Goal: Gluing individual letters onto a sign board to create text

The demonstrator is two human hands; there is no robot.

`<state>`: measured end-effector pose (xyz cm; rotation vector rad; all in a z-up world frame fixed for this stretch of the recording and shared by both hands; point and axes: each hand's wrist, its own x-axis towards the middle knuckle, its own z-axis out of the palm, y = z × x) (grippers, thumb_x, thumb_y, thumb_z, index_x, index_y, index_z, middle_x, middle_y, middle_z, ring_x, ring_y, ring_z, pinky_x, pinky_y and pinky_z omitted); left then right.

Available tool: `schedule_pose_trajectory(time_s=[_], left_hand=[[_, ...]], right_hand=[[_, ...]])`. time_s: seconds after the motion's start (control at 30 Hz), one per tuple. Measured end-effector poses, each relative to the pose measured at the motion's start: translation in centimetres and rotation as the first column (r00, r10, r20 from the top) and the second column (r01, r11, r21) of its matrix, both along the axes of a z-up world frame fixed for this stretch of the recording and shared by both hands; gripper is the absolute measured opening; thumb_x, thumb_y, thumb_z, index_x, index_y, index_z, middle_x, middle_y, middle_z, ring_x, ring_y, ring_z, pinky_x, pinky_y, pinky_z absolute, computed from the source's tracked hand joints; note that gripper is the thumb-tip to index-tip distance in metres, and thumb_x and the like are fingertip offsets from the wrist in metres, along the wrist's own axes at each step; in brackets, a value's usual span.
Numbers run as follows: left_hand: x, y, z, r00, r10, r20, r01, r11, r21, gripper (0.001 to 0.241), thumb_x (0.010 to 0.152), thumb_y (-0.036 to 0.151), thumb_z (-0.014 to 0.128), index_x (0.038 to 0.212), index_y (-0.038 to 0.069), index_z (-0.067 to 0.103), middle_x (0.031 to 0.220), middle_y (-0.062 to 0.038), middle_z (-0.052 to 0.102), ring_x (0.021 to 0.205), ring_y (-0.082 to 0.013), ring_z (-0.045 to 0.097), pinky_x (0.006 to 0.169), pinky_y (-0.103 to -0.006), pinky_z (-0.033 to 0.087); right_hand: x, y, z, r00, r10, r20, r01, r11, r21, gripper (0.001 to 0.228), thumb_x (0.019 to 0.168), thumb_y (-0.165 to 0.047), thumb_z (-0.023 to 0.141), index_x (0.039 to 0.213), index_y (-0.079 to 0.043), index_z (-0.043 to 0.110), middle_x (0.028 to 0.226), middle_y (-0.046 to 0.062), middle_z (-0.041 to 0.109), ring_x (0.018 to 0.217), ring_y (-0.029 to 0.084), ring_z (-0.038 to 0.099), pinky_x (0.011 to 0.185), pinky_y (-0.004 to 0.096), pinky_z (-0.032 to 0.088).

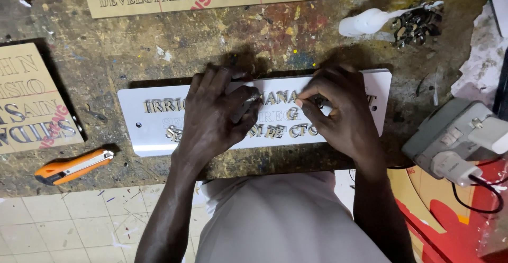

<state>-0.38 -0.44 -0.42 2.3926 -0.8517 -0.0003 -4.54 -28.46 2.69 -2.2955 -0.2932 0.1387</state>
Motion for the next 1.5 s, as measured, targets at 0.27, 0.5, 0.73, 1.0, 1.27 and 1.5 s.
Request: schedule_pose_trajectory(time_s=[0.27, 0.5, 0.73, 1.0, 1.27, 1.5], left_hand=[[-0.1, 0.0, -0.4, 1.000, 0.013, -0.011, -0.012, 1.000, 0.016, 0.022, 0.101, 0.034, 0.080, 0.113, 0.016, 0.085, 0.131, -0.017, 0.068, 0.115, -0.0407, 0.061, 0.085, -0.0537, 0.047], [-0.2, 0.1, -0.5, 1.000, 0.007, 0.000, -0.007, 1.000, -0.017, 0.022, 0.103, 0.033, 0.082, 0.115, 0.014, 0.086, 0.139, -0.017, 0.069, 0.119, -0.0414, 0.063, 0.087, -0.0544, 0.047], [-0.3, 0.1, -0.6, 1.000, 0.015, -0.003, -0.015, 1.000, -0.014, 0.024, 0.100, 0.032, 0.083, 0.116, 0.015, 0.084, 0.134, -0.016, 0.069, 0.113, -0.0414, 0.061, 0.084, -0.0542, 0.046], [-0.3, 0.2, -1.0, 0.999, 0.052, 0.004, -0.051, 0.992, -0.112, 0.024, 0.088, 0.028, 0.091, 0.110, 0.021, 0.086, 0.123, -0.009, 0.073, 0.115, -0.0383, 0.071, 0.094, -0.0512, 0.052], [-0.3, 0.3, -1.2, 0.999, 0.024, 0.044, -0.020, 0.995, -0.100, 0.024, 0.096, 0.030, 0.086, 0.117, 0.019, 0.085, 0.136, -0.011, 0.070, 0.119, -0.0373, 0.068, 0.095, -0.0526, 0.051], [-0.3, 0.6, -1.2, 0.999, -0.017, 0.044, 0.019, 0.998, -0.057, 0.027, 0.102, 0.029, 0.084, 0.126, 0.016, 0.083, 0.152, -0.013, 0.066, 0.123, -0.0392, 0.065, 0.094, -0.0542, 0.048]], right_hand=[[0.0, -0.5, -0.3, 1.000, 0.023, 0.006, -0.024, 0.998, 0.060, 0.006, 0.113, -0.015, 0.076, 0.110, -0.010, 0.075, 0.107, 0.005, 0.075, 0.107, 0.028, 0.065, 0.102, 0.042, 0.042], [0.1, 0.0, -0.6, 0.998, 0.037, 0.047, -0.035, 0.998, -0.042, 0.006, 0.110, -0.016, 0.075, 0.105, -0.015, 0.076, 0.102, 0.001, 0.075, 0.101, 0.026, 0.066, 0.105, 0.043, 0.039], [0.1, 0.2, -0.5, 1.000, -0.001, -0.019, 0.001, 1.000, 0.005, 0.010, 0.105, -0.003, 0.075, 0.109, -0.011, 0.080, 0.103, 0.006, 0.072, 0.099, 0.023, 0.065, 0.051, 0.035, 0.050], [-0.2, -0.2, 1.0, 0.999, -0.040, 0.013, 0.038, 0.991, 0.127, 0.016, 0.107, 0.008, 0.073, 0.115, -0.005, 0.078, 0.093, 0.014, 0.075, 0.092, 0.035, 0.075, 0.093, 0.048, 0.055], [-1.4, -3.1, 1.4, 0.986, -0.159, -0.057, 0.167, 0.971, 0.173, 0.016, 0.118, -0.013, 0.070, 0.126, -0.001, 0.078, 0.119, 0.019, 0.080, 0.117, 0.034, 0.078, 0.104, 0.047, 0.060], [-1.3, -7.6, -0.3, 0.932, -0.305, 0.197, 0.288, 0.952, 0.107, 0.017, 0.127, -0.005, 0.072, 0.137, 0.008, 0.076, 0.127, 0.022, 0.077, 0.112, 0.029, 0.073, 0.094, 0.039, 0.057]])
